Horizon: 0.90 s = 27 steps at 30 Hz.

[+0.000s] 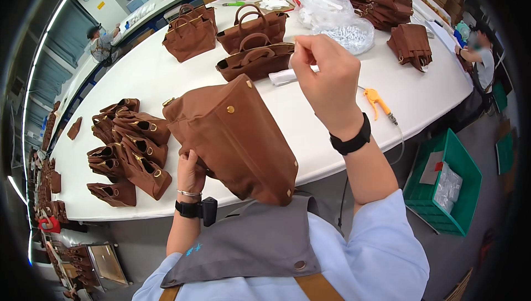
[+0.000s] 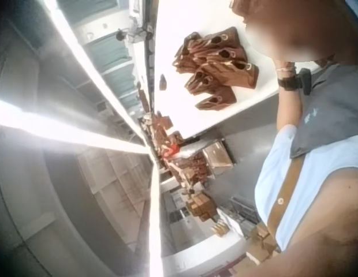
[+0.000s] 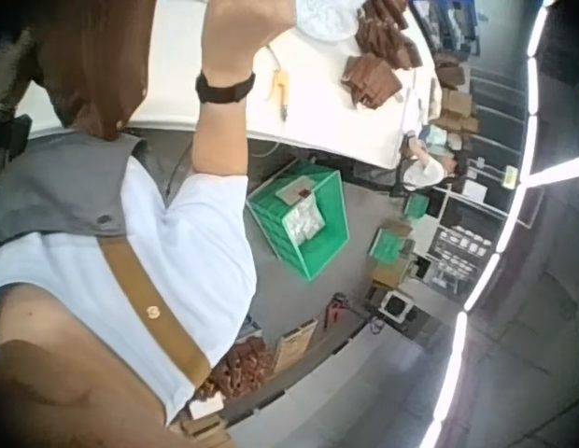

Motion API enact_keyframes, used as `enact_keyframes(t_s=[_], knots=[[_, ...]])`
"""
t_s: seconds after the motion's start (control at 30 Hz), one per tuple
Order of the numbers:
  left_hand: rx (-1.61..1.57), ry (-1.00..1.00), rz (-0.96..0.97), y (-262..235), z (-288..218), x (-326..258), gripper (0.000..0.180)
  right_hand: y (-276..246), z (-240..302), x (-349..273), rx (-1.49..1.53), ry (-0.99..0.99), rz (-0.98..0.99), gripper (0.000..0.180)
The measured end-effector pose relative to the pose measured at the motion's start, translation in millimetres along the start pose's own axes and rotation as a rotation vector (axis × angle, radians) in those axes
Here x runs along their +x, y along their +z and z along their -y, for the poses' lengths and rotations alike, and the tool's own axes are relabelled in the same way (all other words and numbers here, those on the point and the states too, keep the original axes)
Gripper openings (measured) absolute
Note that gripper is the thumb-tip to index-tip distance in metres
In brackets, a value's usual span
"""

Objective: The person wipes the exterior of brown handbags with a white cloth at a factory workstation. They handle the bags one by one, turning them over to clean different sides and corners, then placing them back on the table.

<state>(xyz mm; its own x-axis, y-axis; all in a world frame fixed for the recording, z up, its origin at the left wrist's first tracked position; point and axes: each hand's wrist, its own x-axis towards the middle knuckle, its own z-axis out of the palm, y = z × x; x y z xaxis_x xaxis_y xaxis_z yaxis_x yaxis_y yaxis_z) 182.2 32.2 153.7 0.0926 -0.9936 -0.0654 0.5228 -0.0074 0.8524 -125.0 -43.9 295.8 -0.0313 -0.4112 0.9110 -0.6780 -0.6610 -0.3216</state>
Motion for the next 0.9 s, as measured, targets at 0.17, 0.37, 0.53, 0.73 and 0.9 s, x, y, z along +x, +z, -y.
enact_keyframes(t_s=[0.17,0.37,0.53,0.73,0.9], knots=[[-0.016,-0.033,0.098,-15.1,-2.2,-1.8,0.044,21.9,14.2,-29.3,0.140,-0.040,0.191,0.009],[0.005,-0.029,0.088,-17.9,-8.2,-5.1,0.039,29.0,34.2,-33.7,0.111,-0.171,0.214,0.014],[-0.026,-0.028,0.125,-27.3,-6.9,-3.8,0.031,24.8,35.3,-33.8,0.130,-0.290,0.258,0.019],[-0.009,-0.052,0.146,-31.6,-9.5,-6.1,0.030,26.2,43.4,-37.8,-0.036,-0.355,0.287,0.021],[-0.024,-0.062,0.144,-29.4,-11.0,-7.6,0.043,26.4,35.4,-24.4,-0.081,-0.456,0.163,0.020]])
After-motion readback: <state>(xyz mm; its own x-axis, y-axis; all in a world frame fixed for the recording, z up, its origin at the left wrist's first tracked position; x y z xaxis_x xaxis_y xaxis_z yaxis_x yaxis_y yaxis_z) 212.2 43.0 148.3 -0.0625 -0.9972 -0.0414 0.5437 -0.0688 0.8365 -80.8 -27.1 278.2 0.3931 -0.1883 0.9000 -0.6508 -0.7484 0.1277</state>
